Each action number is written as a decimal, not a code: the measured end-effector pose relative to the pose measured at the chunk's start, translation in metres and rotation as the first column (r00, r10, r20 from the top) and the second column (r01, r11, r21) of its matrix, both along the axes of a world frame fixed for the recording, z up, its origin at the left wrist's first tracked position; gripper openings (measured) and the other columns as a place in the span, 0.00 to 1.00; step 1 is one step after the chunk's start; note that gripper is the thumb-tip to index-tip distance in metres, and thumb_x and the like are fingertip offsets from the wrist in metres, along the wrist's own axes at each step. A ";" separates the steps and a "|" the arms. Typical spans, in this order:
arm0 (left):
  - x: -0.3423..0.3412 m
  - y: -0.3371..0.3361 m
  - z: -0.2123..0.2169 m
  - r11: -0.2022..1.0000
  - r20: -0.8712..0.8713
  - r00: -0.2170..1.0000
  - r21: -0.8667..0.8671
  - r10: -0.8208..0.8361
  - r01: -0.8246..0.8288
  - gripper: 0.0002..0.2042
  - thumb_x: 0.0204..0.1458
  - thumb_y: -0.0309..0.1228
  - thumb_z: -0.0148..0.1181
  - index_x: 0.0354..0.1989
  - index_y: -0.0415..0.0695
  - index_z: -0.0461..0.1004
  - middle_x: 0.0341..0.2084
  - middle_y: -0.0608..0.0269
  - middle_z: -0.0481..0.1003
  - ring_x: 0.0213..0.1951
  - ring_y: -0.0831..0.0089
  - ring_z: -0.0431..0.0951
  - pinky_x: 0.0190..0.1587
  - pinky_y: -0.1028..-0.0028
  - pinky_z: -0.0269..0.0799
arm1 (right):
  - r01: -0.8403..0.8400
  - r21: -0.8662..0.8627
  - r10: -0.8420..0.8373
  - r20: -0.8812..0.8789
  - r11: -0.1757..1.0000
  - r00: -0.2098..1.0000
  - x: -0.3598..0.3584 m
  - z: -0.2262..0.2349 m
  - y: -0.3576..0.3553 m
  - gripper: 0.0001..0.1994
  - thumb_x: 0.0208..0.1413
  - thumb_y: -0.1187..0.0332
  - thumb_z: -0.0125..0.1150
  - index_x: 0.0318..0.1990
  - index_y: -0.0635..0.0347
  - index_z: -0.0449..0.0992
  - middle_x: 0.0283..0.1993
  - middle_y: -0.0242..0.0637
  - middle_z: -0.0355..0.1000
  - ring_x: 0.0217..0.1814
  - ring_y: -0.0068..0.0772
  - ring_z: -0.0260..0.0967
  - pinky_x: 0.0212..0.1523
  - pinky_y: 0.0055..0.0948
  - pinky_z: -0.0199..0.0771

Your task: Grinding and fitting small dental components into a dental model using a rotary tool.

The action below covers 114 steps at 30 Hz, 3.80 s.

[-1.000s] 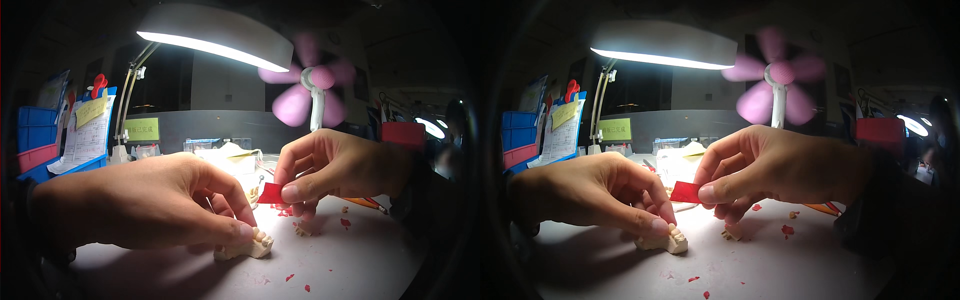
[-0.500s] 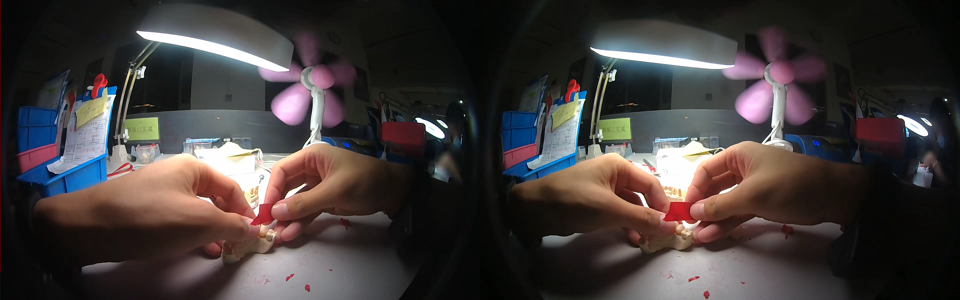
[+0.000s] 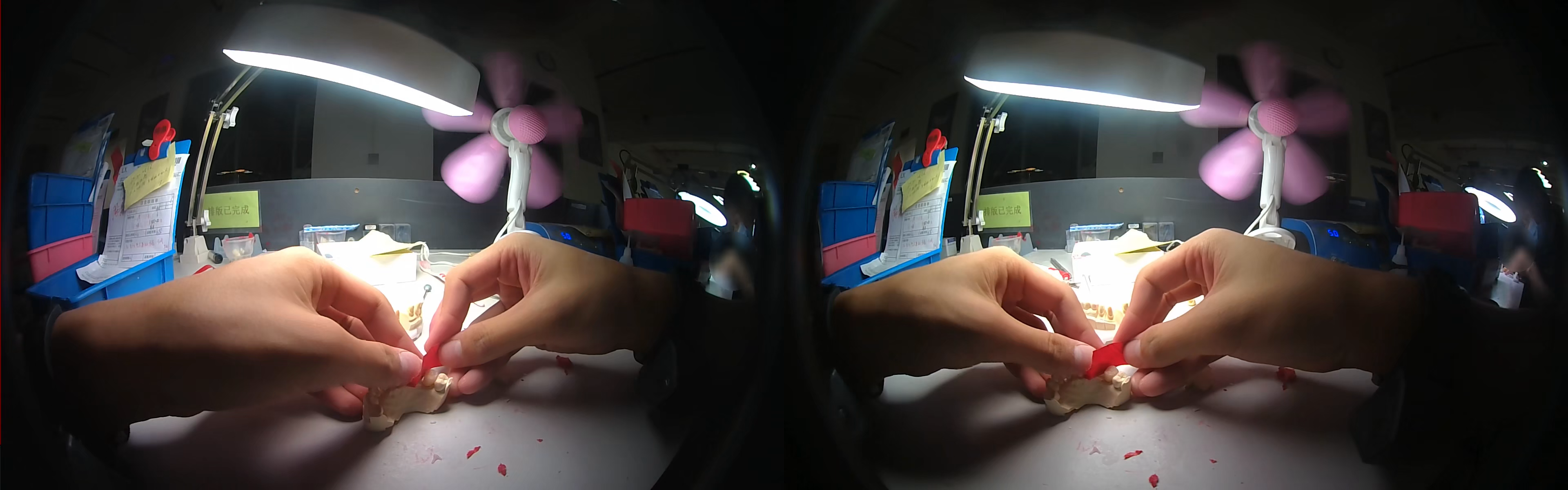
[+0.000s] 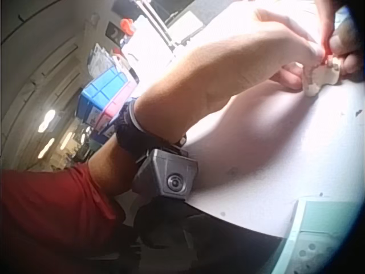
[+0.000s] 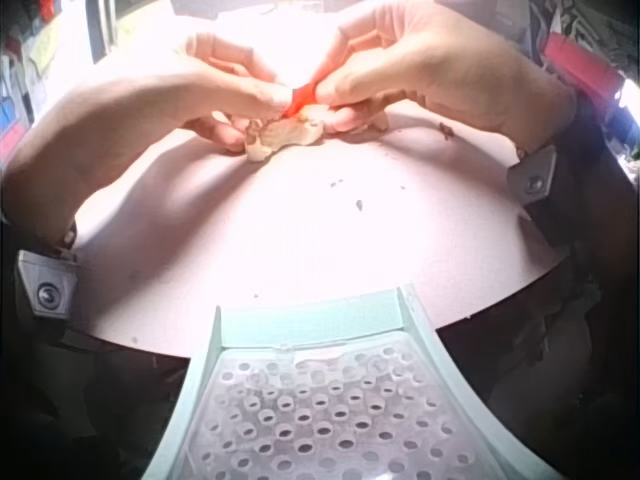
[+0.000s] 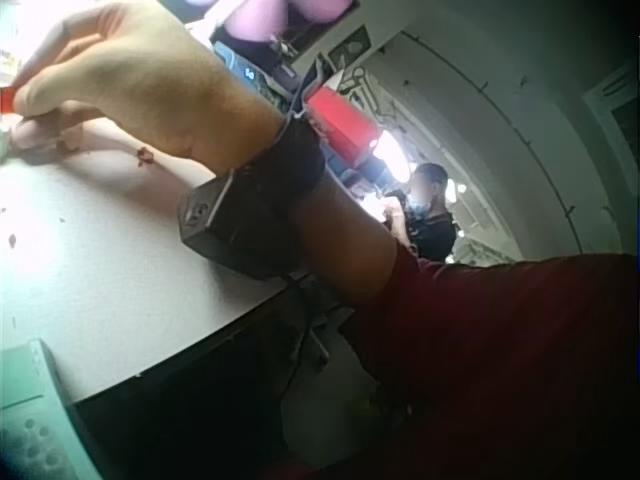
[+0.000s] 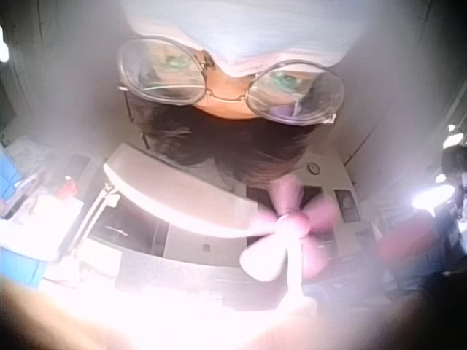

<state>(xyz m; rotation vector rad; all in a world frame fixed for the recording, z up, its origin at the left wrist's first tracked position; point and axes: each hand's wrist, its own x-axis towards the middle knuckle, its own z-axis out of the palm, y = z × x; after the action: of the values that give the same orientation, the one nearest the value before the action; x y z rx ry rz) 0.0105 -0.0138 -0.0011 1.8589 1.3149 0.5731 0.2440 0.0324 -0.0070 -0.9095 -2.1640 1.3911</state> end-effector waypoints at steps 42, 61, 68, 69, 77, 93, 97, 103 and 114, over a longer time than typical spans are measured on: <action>0.003 0.005 -0.003 0.992 -0.076 0.992 0.061 -0.102 0.107 0.07 0.61 0.29 0.66 0.42 0.39 0.79 0.35 0.65 0.79 0.40 0.81 0.78 0.41 0.78 0.72 | -0.085 0.137 0.080 0.042 0.987 0.996 -0.001 0.002 -0.002 0.09 0.64 0.72 0.66 0.46 0.70 0.79 0.41 0.43 0.81 0.42 0.25 0.81 0.41 0.20 0.80; 0.002 0.008 -0.009 0.991 -0.015 0.995 0.087 -0.101 0.102 0.08 0.61 0.31 0.66 0.42 0.38 0.80 0.34 0.65 0.79 0.36 0.82 0.77 0.39 0.78 0.71 | -0.042 0.106 0.039 0.029 0.994 0.999 -0.001 0.001 -0.003 0.08 0.62 0.74 0.68 0.45 0.71 0.81 0.41 0.44 0.82 0.43 0.27 0.82 0.42 0.21 0.81; -0.001 0.008 -0.003 0.965 -0.195 0.964 0.152 -0.181 0.212 0.08 0.62 0.31 0.65 0.41 0.38 0.79 0.32 0.65 0.79 0.36 0.82 0.77 0.40 0.78 0.71 | -0.045 0.141 0.036 0.068 0.989 0.997 -0.001 0.002 -0.001 0.08 0.62 0.74 0.68 0.45 0.71 0.81 0.41 0.43 0.82 0.43 0.27 0.82 0.43 0.21 0.82; -0.001 0.008 -0.002 0.964 -0.212 0.961 0.156 -0.178 0.213 0.08 0.62 0.31 0.65 0.41 0.37 0.78 0.32 0.65 0.79 0.36 0.82 0.77 0.40 0.78 0.71 | -0.043 0.137 0.034 0.069 0.990 0.997 -0.001 0.002 -0.001 0.08 0.62 0.74 0.68 0.45 0.71 0.81 0.41 0.43 0.82 0.43 0.27 0.82 0.43 0.21 0.82; 0.000 0.007 -0.007 0.999 0.113 0.994 -0.035 0.006 -0.002 0.09 0.61 0.30 0.66 0.41 0.36 0.77 0.35 0.60 0.79 0.37 0.78 0.79 0.43 0.76 0.75 | 0.001 0.100 -0.003 0.023 0.995 1.000 -0.001 0.002 -0.005 0.08 0.63 0.73 0.67 0.45 0.70 0.81 0.40 0.42 0.81 0.41 0.26 0.81 0.42 0.23 0.83; 0.000 -0.002 0.003 0.996 0.114 0.993 -0.086 -0.005 0.015 0.12 0.61 0.35 0.68 0.42 0.38 0.79 0.39 0.61 0.82 0.38 0.80 0.80 0.43 0.81 0.77 | 0.063 0.247 -0.150 0.355 0.967 0.923 -0.017 0.012 -0.028 0.13 0.62 0.64 0.70 0.44 0.66 0.79 0.36 0.35 0.80 0.32 0.21 0.76 0.32 0.22 0.78; 0.001 -0.004 0.001 0.999 0.082 0.996 -0.031 -0.034 0.037 0.12 0.61 0.36 0.68 0.41 0.38 0.79 0.39 0.61 0.82 0.39 0.80 0.80 0.44 0.81 0.77 | 0.065 0.257 -0.140 0.282 0.964 0.949 -0.016 0.008 -0.028 0.13 0.62 0.64 0.70 0.43 0.66 0.79 0.37 0.38 0.79 0.34 0.24 0.78 0.34 0.23 0.79; 0.001 -0.001 -0.004 0.999 0.129 0.991 0.009 0.029 -0.031 0.11 0.61 0.35 0.67 0.41 0.38 0.79 0.38 0.61 0.81 0.39 0.79 0.80 0.44 0.80 0.76 | 0.063 0.158 -0.069 0.029 0.985 0.997 -0.005 0.006 -0.010 0.12 0.61 0.66 0.69 0.46 0.66 0.79 0.40 0.40 0.79 0.38 0.25 0.78 0.35 0.24 0.80; 0.002 0.002 -0.009 0.988 -0.070 0.996 0.139 -0.055 0.065 0.17 0.60 0.41 0.61 0.44 0.38 0.80 0.38 0.61 0.80 0.42 0.77 0.78 0.49 0.75 0.71 | 0.049 -0.148 -0.097 -0.334 0.988 0.938 0.006 0.010 0.004 0.12 0.64 0.66 0.67 0.52 0.57 0.79 0.43 0.33 0.74 0.34 0.17 0.62 0.27 0.15 0.56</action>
<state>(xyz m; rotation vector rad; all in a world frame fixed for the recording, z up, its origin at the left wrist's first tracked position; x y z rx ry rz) 0.0124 -0.0115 -0.0105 2.0412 1.2844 0.5913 0.2504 0.0367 0.0030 -0.7240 -1.7781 1.5470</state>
